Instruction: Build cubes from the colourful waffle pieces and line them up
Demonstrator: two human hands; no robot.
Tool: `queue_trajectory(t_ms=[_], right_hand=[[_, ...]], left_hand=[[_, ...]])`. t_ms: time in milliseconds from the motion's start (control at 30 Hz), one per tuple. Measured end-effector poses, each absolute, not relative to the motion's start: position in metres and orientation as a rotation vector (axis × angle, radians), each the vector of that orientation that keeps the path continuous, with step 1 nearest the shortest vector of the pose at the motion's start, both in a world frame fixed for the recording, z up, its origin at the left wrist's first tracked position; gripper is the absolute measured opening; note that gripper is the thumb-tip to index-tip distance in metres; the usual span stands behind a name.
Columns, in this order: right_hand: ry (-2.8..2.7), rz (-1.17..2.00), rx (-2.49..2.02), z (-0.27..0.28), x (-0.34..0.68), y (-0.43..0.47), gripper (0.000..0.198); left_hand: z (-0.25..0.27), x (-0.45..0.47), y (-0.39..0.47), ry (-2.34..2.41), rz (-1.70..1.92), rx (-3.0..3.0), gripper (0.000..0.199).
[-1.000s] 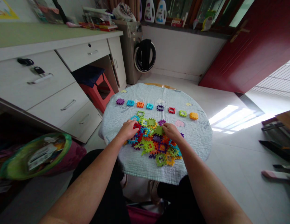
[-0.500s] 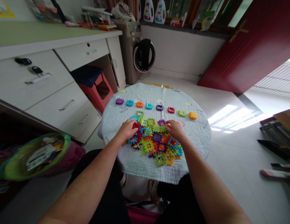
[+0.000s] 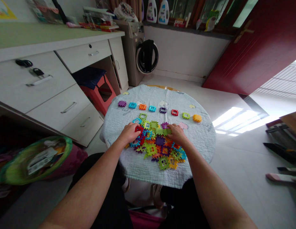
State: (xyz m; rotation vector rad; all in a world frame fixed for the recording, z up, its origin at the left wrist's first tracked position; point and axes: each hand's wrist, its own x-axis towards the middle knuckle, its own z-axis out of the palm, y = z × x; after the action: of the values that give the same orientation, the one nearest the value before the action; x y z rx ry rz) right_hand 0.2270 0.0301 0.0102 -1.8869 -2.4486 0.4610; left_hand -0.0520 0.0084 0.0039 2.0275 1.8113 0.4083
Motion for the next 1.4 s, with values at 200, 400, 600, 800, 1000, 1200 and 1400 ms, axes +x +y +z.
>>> queue_trajectory(t_ms=[200,400,600,800,1000,1200,1400], right_hand=[[-2.463,0.418,-1.959,0.014,0.234,0.032,0.053],[-2.463,0.474,-1.96,0.013,0.251,0.038,0.05],[-2.514,0.504,-1.835,0.005,0.251,0.038,0.065],[-2.379,0.424,-1.753,0.012,0.24,0.038,0.046],[-2.328,0.492,-1.614,0.006,0.206,0.034,0.043],[-2.468,0.537,-1.527,-0.012,0.196,0.033,0.053],[-2.516,0.557,-1.53,-0.014,0.195,0.035,0.056]], left_hand=[[0.007,-0.051,0.008,1.804,0.358,2.034,0.034],[0.008,-0.05,0.008,1.809,0.291,2.028,0.036],[0.005,-0.051,0.008,1.797,0.345,2.031,0.032],[0.005,-0.049,0.011,1.81,0.547,2.059,0.027],[0.017,-0.039,0.011,1.777,0.768,2.007,0.023],[0.019,-0.039,0.008,1.778,0.797,1.964,0.024],[0.019,-0.037,0.008,1.754,0.811,1.97,0.022]])
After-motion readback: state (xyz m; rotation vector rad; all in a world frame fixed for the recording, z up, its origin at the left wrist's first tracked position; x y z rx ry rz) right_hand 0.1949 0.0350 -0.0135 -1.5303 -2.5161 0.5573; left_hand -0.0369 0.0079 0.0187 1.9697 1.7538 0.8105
